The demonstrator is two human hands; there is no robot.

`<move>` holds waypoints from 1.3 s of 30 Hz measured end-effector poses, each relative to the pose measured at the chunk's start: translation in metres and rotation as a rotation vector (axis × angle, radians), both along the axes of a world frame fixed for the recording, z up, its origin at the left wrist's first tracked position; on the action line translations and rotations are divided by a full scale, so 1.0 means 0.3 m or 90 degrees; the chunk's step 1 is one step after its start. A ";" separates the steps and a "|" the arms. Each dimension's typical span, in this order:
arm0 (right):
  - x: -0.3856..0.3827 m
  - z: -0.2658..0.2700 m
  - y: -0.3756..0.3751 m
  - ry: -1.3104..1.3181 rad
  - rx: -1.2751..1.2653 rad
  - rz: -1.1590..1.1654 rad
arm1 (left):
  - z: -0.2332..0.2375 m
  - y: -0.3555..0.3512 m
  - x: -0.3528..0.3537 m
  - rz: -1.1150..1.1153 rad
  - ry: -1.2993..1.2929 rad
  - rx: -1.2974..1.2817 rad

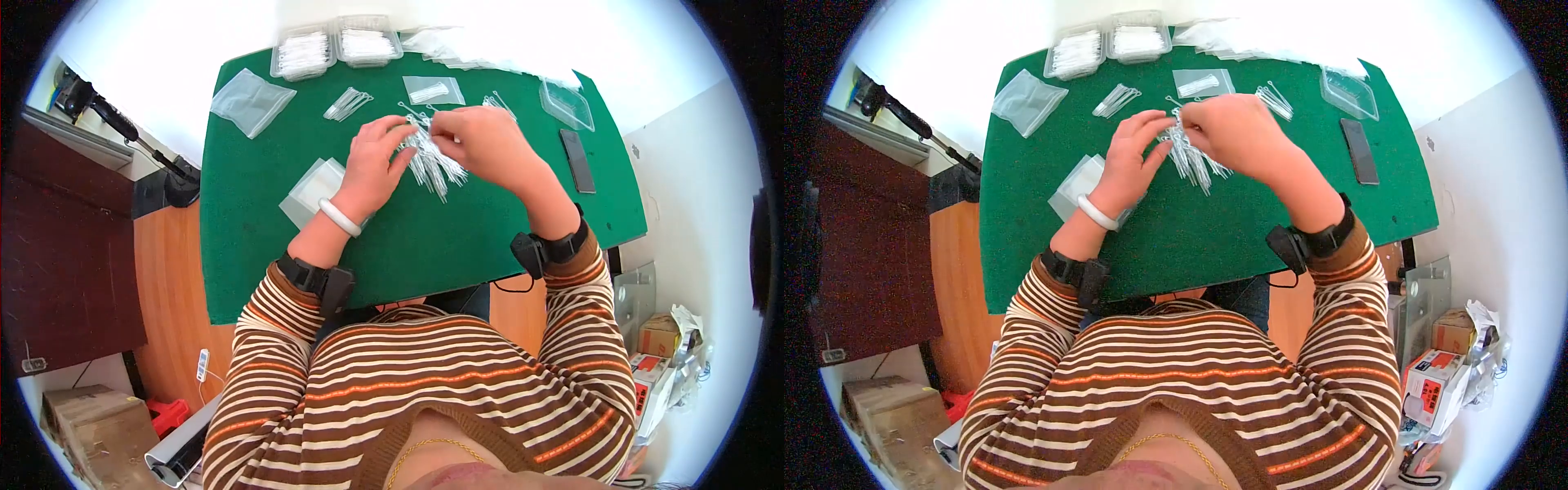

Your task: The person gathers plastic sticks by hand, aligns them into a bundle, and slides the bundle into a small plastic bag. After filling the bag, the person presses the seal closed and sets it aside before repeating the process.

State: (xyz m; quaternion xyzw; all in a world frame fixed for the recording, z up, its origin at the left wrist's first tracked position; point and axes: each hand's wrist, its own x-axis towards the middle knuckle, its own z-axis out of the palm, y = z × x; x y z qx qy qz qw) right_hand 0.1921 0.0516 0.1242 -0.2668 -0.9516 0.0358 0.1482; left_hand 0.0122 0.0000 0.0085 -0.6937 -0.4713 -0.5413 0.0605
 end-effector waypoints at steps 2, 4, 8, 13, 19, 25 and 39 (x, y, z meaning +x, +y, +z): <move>-0.044 -0.016 0.041 0.035 -0.068 -0.034 | -0.050 0.009 -0.023 0.013 -0.007 -0.098; -0.095 -0.056 0.123 0.100 -0.209 -0.100 | -0.067 0.010 -0.036 0.023 -0.011 -0.146; -0.170 -0.224 0.292 -0.028 -0.024 -0.179 | -0.005 -0.021 -0.049 -0.060 -0.336 -0.552; -0.249 -0.303 0.368 -0.178 0.050 -0.207 | 0.013 -0.012 -0.063 -0.224 -0.583 -0.746; -0.270 -0.292 0.370 -0.226 0.034 -0.238 | -0.012 -0.011 -0.051 -0.348 -0.748 -0.750; -0.157 -0.214 0.364 0.065 -0.072 -0.226 | -0.029 -0.006 -0.054 -0.383 -0.692 -0.760; 0.124 -0.340 0.354 -0.051 -0.104 -0.288 | 0.018 -0.031 -0.036 -0.450 -0.592 -0.803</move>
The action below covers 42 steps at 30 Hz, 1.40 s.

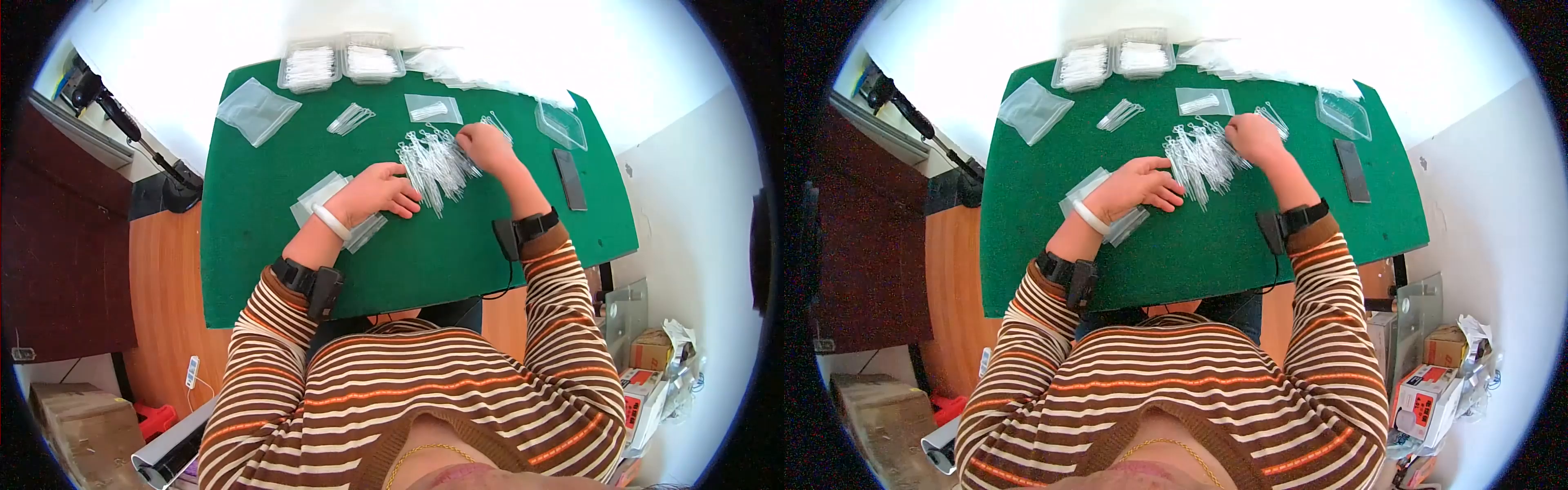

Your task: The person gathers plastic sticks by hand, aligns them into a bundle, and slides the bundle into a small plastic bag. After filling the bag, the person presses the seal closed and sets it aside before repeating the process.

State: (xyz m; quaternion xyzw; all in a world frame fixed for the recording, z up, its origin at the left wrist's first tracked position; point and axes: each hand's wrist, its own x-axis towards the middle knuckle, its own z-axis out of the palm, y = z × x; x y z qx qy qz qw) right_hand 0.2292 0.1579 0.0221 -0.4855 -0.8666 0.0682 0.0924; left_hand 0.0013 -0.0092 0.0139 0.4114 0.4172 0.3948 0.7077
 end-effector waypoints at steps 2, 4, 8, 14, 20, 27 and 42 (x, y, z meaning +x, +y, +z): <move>-0.013 0.002 -0.055 0.010 -0.005 -0.005 | -0.015 0.003 0.010 0.006 -0.002 0.000; -0.041 0.020 -0.125 0.031 -0.013 -0.011 | -0.033 0.006 0.019 0.023 -0.003 0.002; -0.099 0.058 -0.244 -0.032 -0.019 -0.022 | -0.041 0.002 0.037 0.017 -0.032 0.001; -0.128 0.030 -0.313 -0.092 0.043 -0.021 | -0.049 0.006 0.033 -0.056 -0.018 0.044; -0.146 0.030 -0.346 -0.101 0.061 -0.036 | -0.065 0.031 -0.002 0.023 0.053 0.022; -0.166 -0.028 -0.352 -0.096 0.128 -0.057 | -0.042 0.012 0.002 0.093 0.125 0.016; -0.134 -0.111 -0.256 0.081 0.135 -0.059 | -0.041 0.029 0.077 0.119 0.006 -0.019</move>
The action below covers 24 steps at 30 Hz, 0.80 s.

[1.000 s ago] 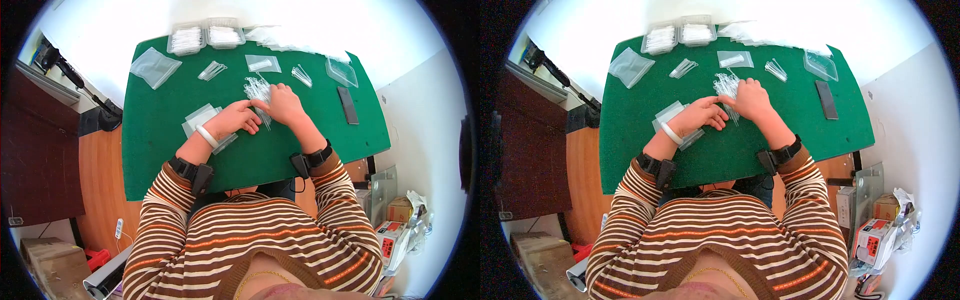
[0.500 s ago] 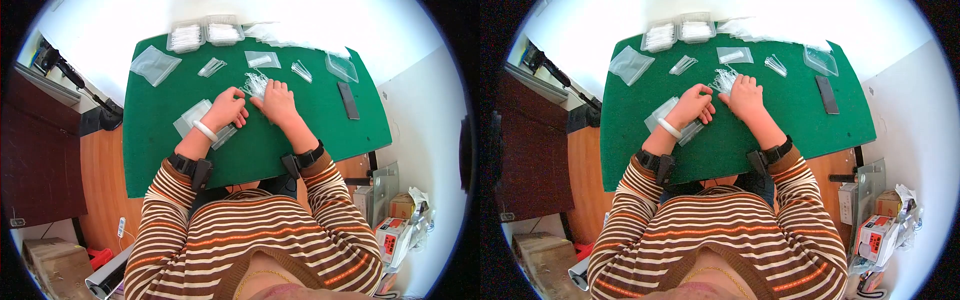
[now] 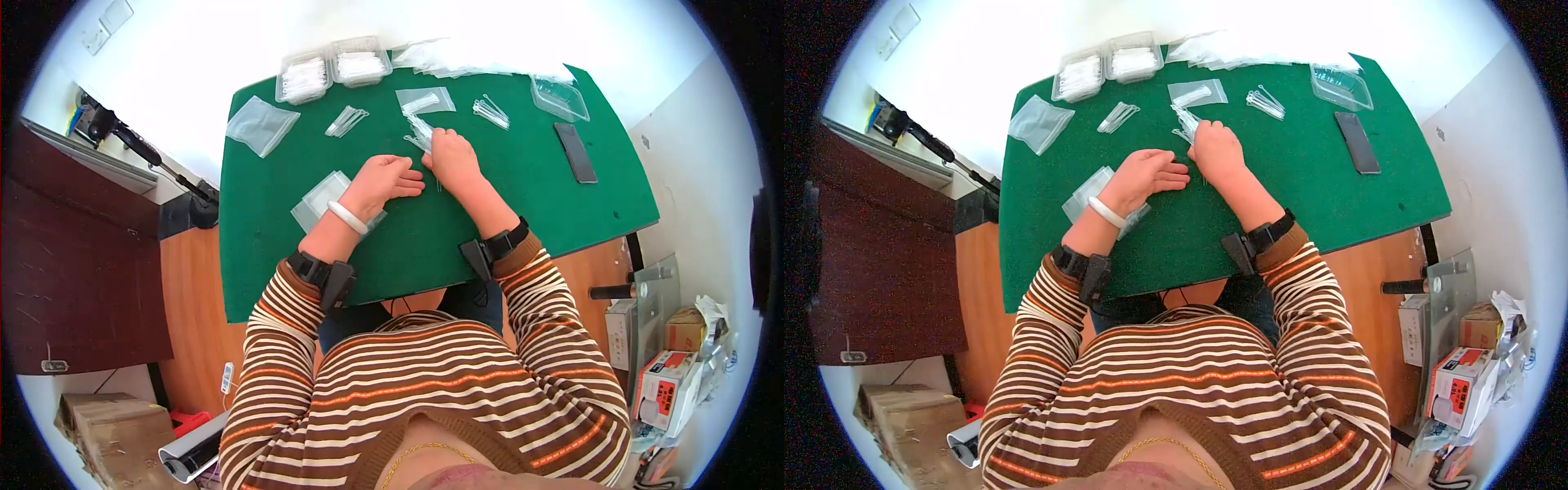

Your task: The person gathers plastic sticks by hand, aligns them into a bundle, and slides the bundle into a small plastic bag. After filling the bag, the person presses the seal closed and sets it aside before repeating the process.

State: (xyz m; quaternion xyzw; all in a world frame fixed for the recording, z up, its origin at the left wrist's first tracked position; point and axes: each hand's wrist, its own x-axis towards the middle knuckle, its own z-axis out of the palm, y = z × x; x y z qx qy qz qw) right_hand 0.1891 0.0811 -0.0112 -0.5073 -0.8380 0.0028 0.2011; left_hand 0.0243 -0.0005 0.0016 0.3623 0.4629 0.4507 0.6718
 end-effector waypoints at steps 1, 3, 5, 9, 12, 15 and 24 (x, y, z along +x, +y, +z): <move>0.008 -0.002 0.007 0.020 -0.015 0.003 | 0.002 0.007 0.003 0.007 -0.027 -0.017; 0.021 0.003 0.017 0.048 -0.026 0.006 | 0.012 0.022 0.015 0.013 -0.046 -0.030; 0.039 0.006 0.020 0.114 -0.051 0.023 | 0.028 0.036 0.040 0.030 -0.068 -0.053; 0.050 0.034 0.029 0.224 -0.101 0.063 | 0.028 0.092 0.087 0.007 -0.113 -0.049; 0.050 0.054 -0.011 0.306 -0.120 0.103 | -0.011 0.133 0.105 -0.009 -0.124 -0.040; 0.026 0.070 -0.034 0.390 -0.111 0.154 | 0.008 0.142 0.136 -0.005 -0.117 -0.025; -0.058 0.018 -0.054 0.532 -0.083 0.216 | 0.039 0.101 0.187 0.166 -0.038 0.201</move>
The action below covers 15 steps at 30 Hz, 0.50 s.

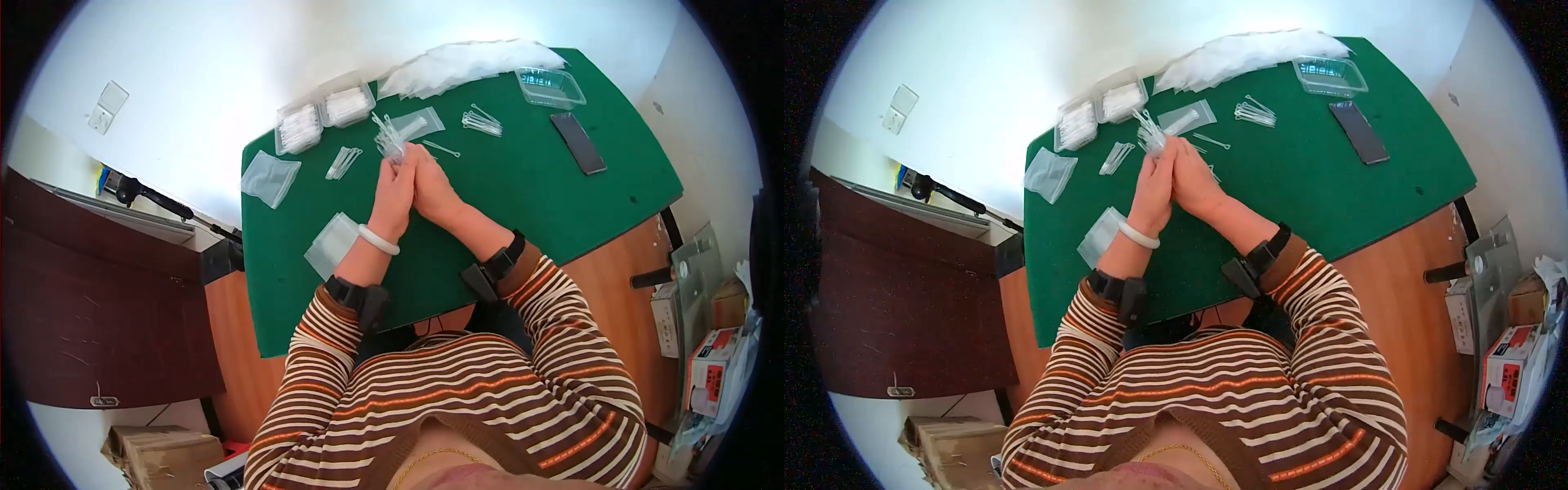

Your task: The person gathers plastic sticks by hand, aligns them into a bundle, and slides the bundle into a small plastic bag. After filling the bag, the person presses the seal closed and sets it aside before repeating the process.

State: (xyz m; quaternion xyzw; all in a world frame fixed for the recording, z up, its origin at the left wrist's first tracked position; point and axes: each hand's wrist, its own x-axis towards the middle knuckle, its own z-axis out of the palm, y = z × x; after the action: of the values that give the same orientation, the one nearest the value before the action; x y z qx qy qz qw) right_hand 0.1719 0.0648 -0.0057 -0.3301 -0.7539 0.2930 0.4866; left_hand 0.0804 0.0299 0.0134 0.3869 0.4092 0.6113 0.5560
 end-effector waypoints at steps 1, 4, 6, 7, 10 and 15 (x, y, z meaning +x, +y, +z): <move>-0.008 0.015 -0.012 0.039 0.004 0.018 | 0.019 -0.017 0.005 0.068 0.118 0.061; -0.029 -0.008 -0.010 0.097 -0.031 0.067 | 0.002 -0.035 -0.026 0.131 0.295 0.130; -0.034 -0.023 -0.008 0.130 -0.096 0.123 | -0.020 -0.044 -0.057 0.117 0.406 0.158; -0.024 -0.031 -0.008 0.133 -0.098 0.121 | -0.030 -0.045 -0.068 0.114 0.408 0.157; 0.051 0.023 -0.021 0.008 -0.157 0.190 | -0.057 -0.050 -0.081 0.074 0.326 0.160; 0.115 0.048 0.021 -0.081 -0.138 0.230 | -0.075 -0.036 -0.094 0.067 0.323 0.163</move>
State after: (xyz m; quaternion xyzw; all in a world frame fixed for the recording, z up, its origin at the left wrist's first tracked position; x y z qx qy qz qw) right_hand 0.2062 0.0711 0.0086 -0.2581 -0.7941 0.4334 0.3392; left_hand 0.0523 0.0191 -0.0091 0.5724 0.4745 0.5697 0.3501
